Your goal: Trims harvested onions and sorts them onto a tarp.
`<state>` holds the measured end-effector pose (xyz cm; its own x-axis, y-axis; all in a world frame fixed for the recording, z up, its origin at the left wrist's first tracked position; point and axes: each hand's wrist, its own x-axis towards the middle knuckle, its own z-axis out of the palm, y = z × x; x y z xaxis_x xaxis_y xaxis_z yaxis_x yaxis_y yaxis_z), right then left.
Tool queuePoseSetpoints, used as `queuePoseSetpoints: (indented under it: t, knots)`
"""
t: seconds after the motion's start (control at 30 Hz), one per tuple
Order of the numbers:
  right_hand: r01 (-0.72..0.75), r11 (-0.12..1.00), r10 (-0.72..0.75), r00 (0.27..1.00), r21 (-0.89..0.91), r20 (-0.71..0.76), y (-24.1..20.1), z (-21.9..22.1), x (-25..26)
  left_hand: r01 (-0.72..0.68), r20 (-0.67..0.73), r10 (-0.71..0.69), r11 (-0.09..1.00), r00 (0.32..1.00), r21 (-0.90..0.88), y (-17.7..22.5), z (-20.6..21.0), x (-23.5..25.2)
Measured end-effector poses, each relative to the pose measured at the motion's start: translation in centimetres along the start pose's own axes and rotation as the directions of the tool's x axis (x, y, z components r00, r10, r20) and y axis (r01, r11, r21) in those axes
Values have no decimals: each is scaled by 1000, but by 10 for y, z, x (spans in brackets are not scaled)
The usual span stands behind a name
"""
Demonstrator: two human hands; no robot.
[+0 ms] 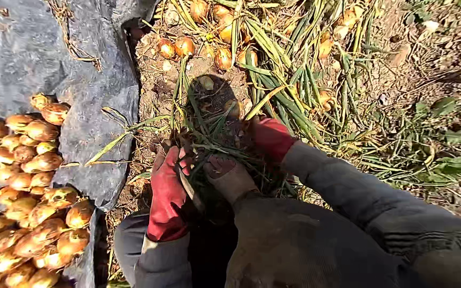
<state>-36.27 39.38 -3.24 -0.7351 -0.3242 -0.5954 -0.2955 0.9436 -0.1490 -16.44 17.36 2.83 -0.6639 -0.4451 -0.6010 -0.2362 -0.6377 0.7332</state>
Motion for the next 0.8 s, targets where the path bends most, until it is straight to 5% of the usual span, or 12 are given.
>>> queuePoseSetpoints:
  t: [0.07,0.17,0.27,0.33,0.43,0.5,0.57,0.67,0.73,0.8]
  knots:
    - [-41,993,47,998,-109,47,5,1,8,-12,-20,13,999,1000,50,0,-1,-13]
    - [128,979,-108,986,-160,126,28,1,15,51,-67,-31,948,997,314,7,11,-34]
    - [176,917,-235,964,359,128,31,-8,-10,112,63,-161,872,985,476,5,25,-46]
    - [109,669,-277,955,736,109,14,-22,-48,69,174,-188,846,967,530,-2,39,-39]
    - [84,428,-461,877,900,137,-7,-39,-85,-94,319,-130,795,939,600,-10,59,-29]
    - [99,465,-572,792,880,212,-12,-48,-88,-193,386,-58,792,921,580,-8,68,-32]
    - [219,542,-587,790,811,178,-13,-57,-89,-253,409,7,797,912,549,-7,70,-36]
    - [558,750,-489,829,355,-271,-16,-55,-94,-256,357,46,781,933,569,-5,66,-42]
    - [605,771,-456,742,198,-492,-21,-56,-94,-253,295,101,803,950,539,-9,64,-42]
    - [721,690,-596,619,68,-511,-29,-59,-96,-246,245,129,804,961,541,-11,64,-38]
